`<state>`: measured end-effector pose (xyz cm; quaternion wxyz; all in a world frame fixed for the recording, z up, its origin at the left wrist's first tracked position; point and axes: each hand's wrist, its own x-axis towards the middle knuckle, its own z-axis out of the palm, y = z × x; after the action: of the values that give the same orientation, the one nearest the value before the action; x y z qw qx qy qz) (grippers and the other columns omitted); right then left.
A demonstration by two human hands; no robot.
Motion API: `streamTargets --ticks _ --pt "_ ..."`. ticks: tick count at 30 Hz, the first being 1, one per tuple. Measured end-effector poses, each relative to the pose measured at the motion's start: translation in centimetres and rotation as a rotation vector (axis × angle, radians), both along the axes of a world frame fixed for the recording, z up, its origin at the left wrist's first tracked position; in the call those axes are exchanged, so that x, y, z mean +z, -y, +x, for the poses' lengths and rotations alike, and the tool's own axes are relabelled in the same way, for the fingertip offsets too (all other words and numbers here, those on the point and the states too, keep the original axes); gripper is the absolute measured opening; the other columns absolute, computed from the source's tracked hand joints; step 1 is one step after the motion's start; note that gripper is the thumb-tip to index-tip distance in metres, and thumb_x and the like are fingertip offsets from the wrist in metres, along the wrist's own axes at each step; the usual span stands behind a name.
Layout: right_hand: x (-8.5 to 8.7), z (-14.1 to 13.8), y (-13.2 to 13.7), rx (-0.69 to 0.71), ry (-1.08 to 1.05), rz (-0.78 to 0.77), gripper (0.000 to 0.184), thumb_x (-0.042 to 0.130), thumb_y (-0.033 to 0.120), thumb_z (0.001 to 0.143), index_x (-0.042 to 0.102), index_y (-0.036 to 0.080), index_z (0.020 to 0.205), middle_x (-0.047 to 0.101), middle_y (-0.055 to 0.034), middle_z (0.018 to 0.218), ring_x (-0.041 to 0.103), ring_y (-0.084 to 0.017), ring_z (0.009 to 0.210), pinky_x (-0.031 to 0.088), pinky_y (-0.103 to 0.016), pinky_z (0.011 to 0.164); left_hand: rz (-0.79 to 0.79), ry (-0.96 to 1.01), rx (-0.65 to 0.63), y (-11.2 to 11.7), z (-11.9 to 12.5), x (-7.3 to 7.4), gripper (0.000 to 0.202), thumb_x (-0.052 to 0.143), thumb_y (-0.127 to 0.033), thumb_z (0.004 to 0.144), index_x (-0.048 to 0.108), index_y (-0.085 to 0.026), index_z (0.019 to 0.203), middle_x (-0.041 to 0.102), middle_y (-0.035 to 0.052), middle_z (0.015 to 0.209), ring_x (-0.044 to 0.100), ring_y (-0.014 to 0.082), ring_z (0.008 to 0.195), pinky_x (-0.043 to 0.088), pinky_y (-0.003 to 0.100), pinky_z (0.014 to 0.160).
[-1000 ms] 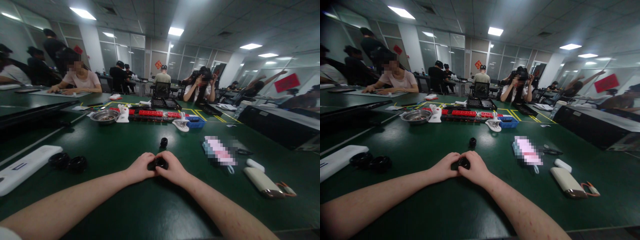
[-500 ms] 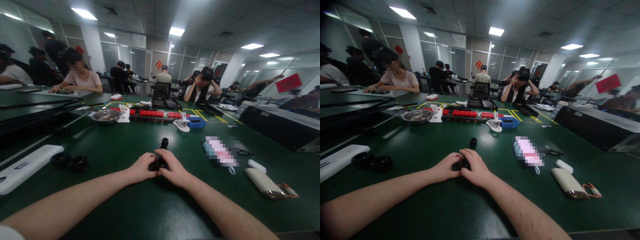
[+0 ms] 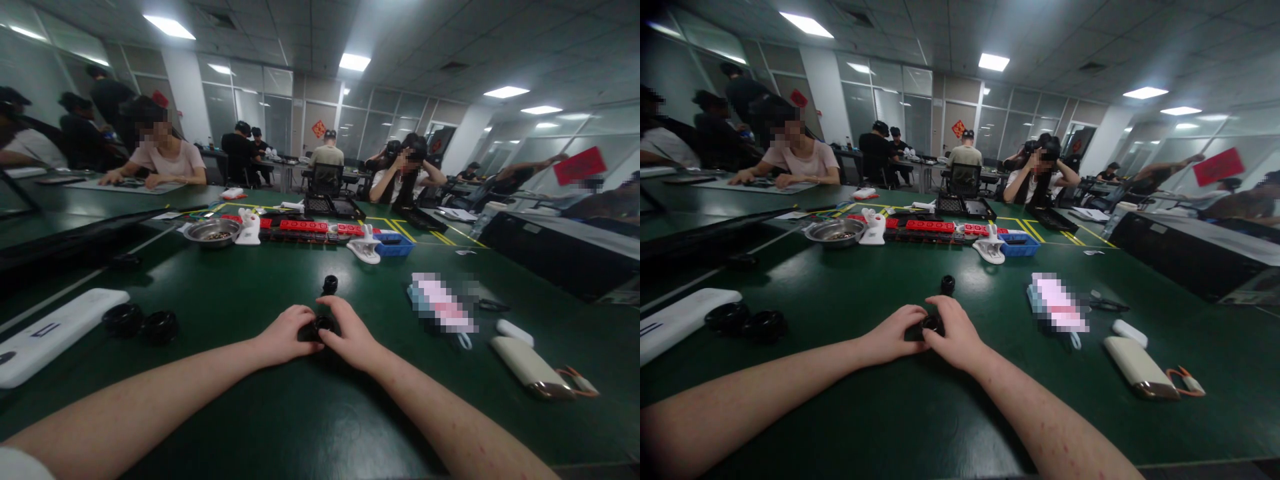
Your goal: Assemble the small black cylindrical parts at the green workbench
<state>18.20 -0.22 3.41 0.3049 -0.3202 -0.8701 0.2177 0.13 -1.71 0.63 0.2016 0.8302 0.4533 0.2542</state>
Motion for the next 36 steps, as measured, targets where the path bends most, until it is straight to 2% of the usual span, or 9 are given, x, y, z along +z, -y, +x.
streamTargets --ticks 5,8,11,15,22,26,30,33,36 --pt "0.08 -0.14 0.03 -0.177 0.039 0.012 0.036 0.064 0.033 0.066 0.049 0.017 0.095 0.054 -0.0073 0.093 0.050 -0.023 0.089 0.043 -0.039 0.078 -0.013 0.009 -0.006 0.20 0.10 0.40 0.033 0.064 -0.037 0.071 0.058 -0.019 0.097 0.052 0.0060 0.104 0.047 0.0225 0.098 0.040 0.034 0.086" --pt "0.13 -0.28 -0.01 -0.075 0.067 0.002 0.021 0.060 0.022 0.068 0.053 0.018 0.088 0.055 -0.0053 0.089 0.051 -0.022 0.088 0.042 -0.038 0.079 -0.011 0.012 -0.008 0.12 0.13 0.30 0.033 0.064 -0.035 0.070 0.057 -0.019 0.098 0.052 0.0063 0.104 0.047 0.0226 0.098 0.040 0.035 0.086" --pt "0.09 -0.23 -0.11 0.096 0.041 -0.026 0.036 0.053 0.011 0.066 0.053 0.018 0.101 0.054 -0.0078 0.106 0.048 -0.021 0.102 0.038 -0.038 0.090 -0.005 0.008 -0.004 0.00 0.11 0.07 0.036 0.064 -0.036 0.070 0.056 -0.019 0.100 0.052 0.0063 0.104 0.047 0.0231 0.098 0.040 0.036 0.087" --pt "-0.11 -0.04 -0.13 0.053 0.044 -0.048 0.054 0.056 0.017 0.067 0.040 0.015 0.120 0.046 -0.0122 0.122 0.041 -0.024 0.114 0.032 -0.041 0.096 0.001 -0.003 -0.003 -0.06 0.06 -0.01 0.031 0.064 -0.038 0.070 0.058 -0.018 0.094 0.053 0.0063 0.103 0.048 0.0233 0.097 0.040 0.036 0.086" --pt "-0.08 -0.43 0.23 -0.191 0.058 -0.003 0.041 0.067 0.035 0.063 0.049 0.017 0.095 0.054 -0.0073 0.094 0.051 -0.023 0.088 0.043 -0.039 0.078 -0.015 -0.007 -0.017 0.13 0.08 0.43 0.030 0.062 -0.037 0.071 0.059 -0.019 0.095 0.052 0.0062 0.104 0.047 0.0233 0.098 0.040 0.036 0.086" --pt "-0.06 -0.45 0.06 -0.060 0.029 -0.023 0.020 0.059 0.020 0.068 0.054 0.019 0.087 0.054 -0.0052 0.092 0.051 -0.021 0.091 0.042 -0.037 0.082 -0.022 0.009 -0.012 0.16 0.08 0.32 0.035 0.063 -0.036 0.071 0.056 -0.019 0.101 0.052 0.0065 0.105 0.046 0.0233 0.099 0.039 0.036 0.087" --pt "-0.35 -0.16 -0.21 0.092 0.001 -0.061 0.043 0.053 0.012 0.067 0.049 0.019 0.110 0.048 -0.0092 0.117 0.042 -0.023 0.112 0.034 -0.040 0.095 -0.015 0.000 -0.001 0.09 0.10 0.12 0.035 0.064 -0.035 0.070 0.056 -0.018 0.099 0.053 0.0069 0.104 0.046 0.0238 0.099 0.039 0.037 0.088" --pt "-0.50 -0.10 -0.19 0.017 0.023 -0.039 0.047 0.057 0.022 0.071 0.043 0.015 0.116 0.048 -0.0121 0.118 0.042 -0.024 0.111 0.034 -0.041 0.095 -0.007 -0.026 -0.003 0.08 0.11 0.23 0.031 0.063 -0.036 0.071 0.058 -0.017 0.095 0.053 0.0074 0.104 0.047 0.0238 0.099 0.039 0.036 0.087" --pt "-0.40 -0.21 -0.05 -0.097 0.047 0.006 0.041 0.061 0.032 0.071 0.048 0.014 0.106 0.053 -0.0110 0.105 0.049 -0.024 0.098 0.040 -0.040 0.086 -0.003 -0.026 -0.008 0.15 0.11 0.46 0.031 0.062 -0.037 0.072 0.058 -0.018 0.096 0.052 0.0071 0.104 0.047 0.0234 0.099 0.039 0.036 0.087"
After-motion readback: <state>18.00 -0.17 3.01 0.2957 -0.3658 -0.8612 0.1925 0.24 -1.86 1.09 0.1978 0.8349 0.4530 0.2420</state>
